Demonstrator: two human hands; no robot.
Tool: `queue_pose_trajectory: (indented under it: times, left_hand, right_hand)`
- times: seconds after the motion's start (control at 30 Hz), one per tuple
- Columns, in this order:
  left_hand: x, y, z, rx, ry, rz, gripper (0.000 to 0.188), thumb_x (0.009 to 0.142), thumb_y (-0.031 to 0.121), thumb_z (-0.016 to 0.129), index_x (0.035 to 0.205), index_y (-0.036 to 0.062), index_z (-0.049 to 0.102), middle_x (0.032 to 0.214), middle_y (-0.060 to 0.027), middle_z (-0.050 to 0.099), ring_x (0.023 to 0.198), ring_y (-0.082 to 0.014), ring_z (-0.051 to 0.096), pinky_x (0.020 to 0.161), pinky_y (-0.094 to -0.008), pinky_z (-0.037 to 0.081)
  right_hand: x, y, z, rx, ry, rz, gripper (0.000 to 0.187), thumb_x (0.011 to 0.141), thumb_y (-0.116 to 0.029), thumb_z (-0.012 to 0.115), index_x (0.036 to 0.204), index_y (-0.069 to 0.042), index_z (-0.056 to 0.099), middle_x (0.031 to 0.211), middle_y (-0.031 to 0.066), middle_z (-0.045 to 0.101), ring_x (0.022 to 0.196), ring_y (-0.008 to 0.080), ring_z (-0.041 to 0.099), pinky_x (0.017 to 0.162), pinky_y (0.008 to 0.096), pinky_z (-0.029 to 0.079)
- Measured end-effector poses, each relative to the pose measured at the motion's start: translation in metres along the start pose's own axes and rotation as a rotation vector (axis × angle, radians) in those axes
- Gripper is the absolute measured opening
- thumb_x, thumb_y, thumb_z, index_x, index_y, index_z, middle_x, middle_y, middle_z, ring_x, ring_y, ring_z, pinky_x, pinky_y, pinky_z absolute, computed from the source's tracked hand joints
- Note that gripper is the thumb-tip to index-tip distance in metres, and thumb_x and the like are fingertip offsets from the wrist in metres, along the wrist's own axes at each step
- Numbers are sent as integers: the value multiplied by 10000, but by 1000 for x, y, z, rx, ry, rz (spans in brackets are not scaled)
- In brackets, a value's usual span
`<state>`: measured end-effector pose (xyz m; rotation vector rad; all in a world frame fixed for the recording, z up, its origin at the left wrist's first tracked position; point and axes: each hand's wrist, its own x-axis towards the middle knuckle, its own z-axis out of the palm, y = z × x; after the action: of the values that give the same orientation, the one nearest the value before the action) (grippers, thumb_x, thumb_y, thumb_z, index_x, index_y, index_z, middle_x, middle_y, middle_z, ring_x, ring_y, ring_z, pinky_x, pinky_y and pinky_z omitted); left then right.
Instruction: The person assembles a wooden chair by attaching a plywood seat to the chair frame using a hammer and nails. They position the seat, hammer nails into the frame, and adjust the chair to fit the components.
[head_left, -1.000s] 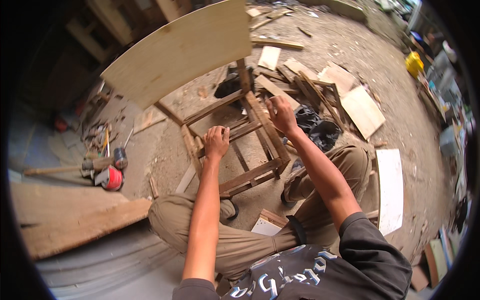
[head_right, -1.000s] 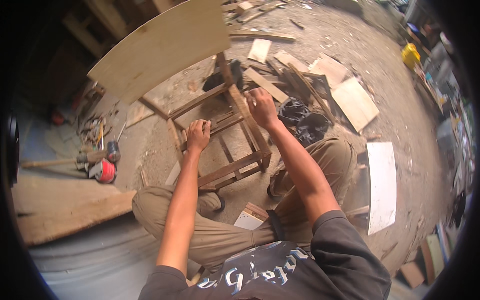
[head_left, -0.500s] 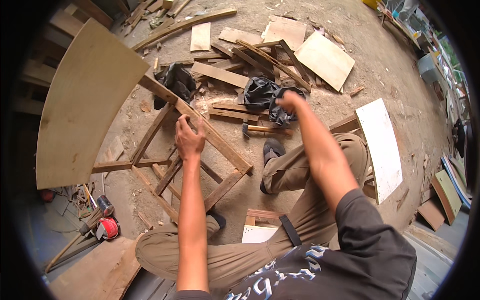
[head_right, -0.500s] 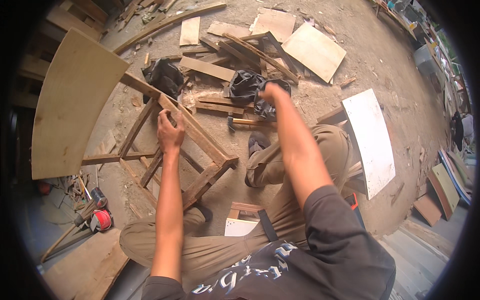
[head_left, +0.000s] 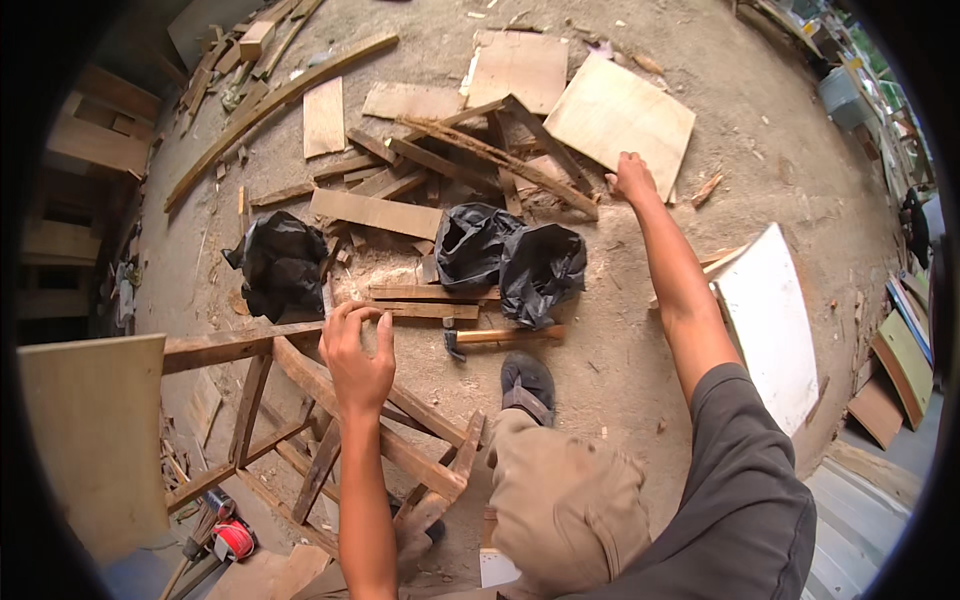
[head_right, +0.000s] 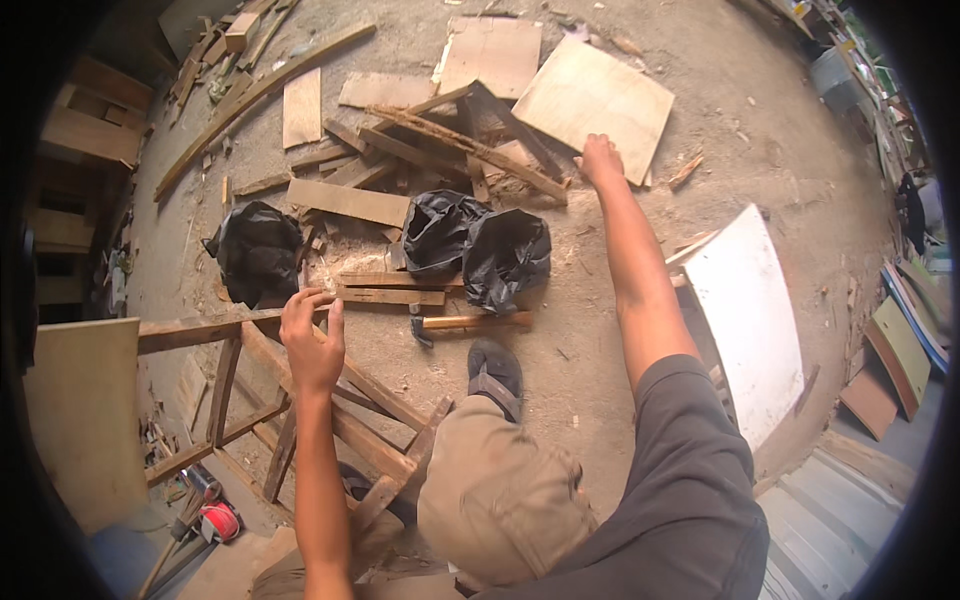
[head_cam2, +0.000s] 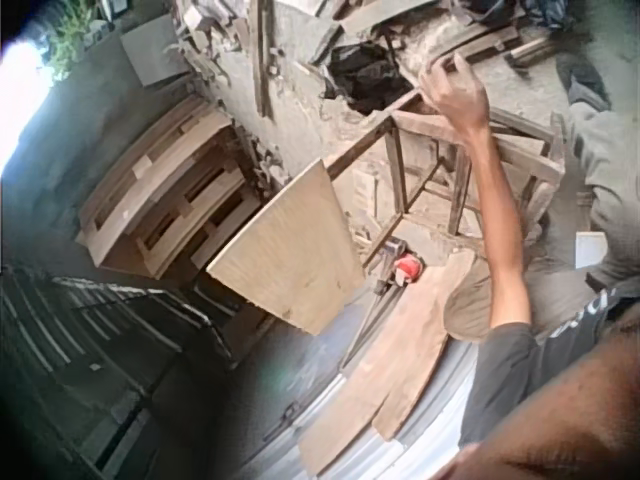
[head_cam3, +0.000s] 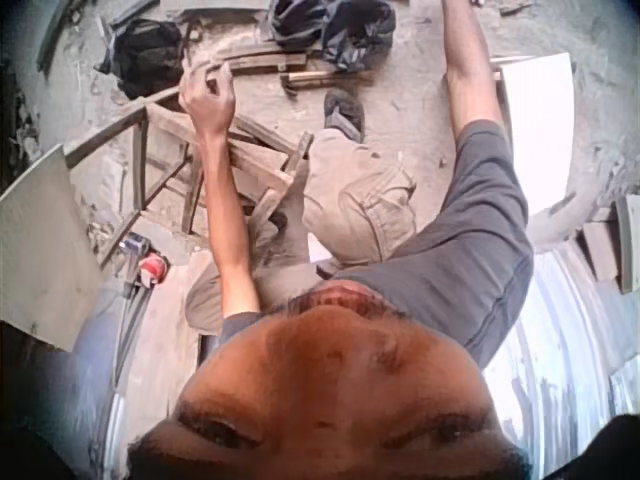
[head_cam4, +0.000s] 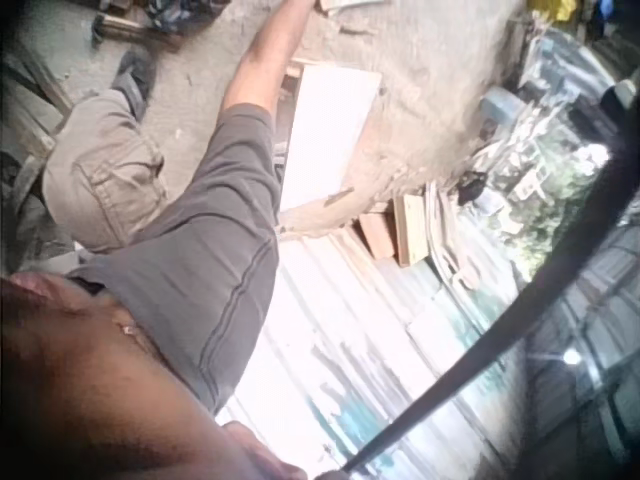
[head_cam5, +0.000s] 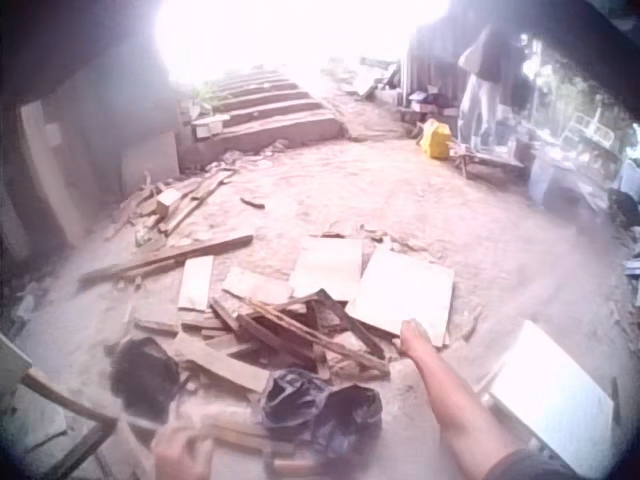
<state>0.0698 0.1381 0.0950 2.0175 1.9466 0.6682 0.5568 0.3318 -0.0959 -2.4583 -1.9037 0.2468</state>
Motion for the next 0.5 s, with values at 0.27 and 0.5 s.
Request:
queue_pose_trajectory:
  times: [0.27,0.5]
  left_hand:
    - [3,18,-3,-108,91,-32,129,902,112,667,983,12,670,1142,-132,641,1142,-305,570,1009,-410,425]
    - [2,15,-12,-198,148,40,125,899,108,666,974,8,675,1108,-139,652,1080,-293,602,962,-394,460]
  right_hand:
    - [51,16,78,-237,135,-22,418,949,-176,540,1300,49,501,1232,261,595,1129,355,628,928,453,547]
    - [98,35,-77,-153,543,-178,274,915,-64,467,1137,-20,623,895,266,694,804,404,712,718,474,601]
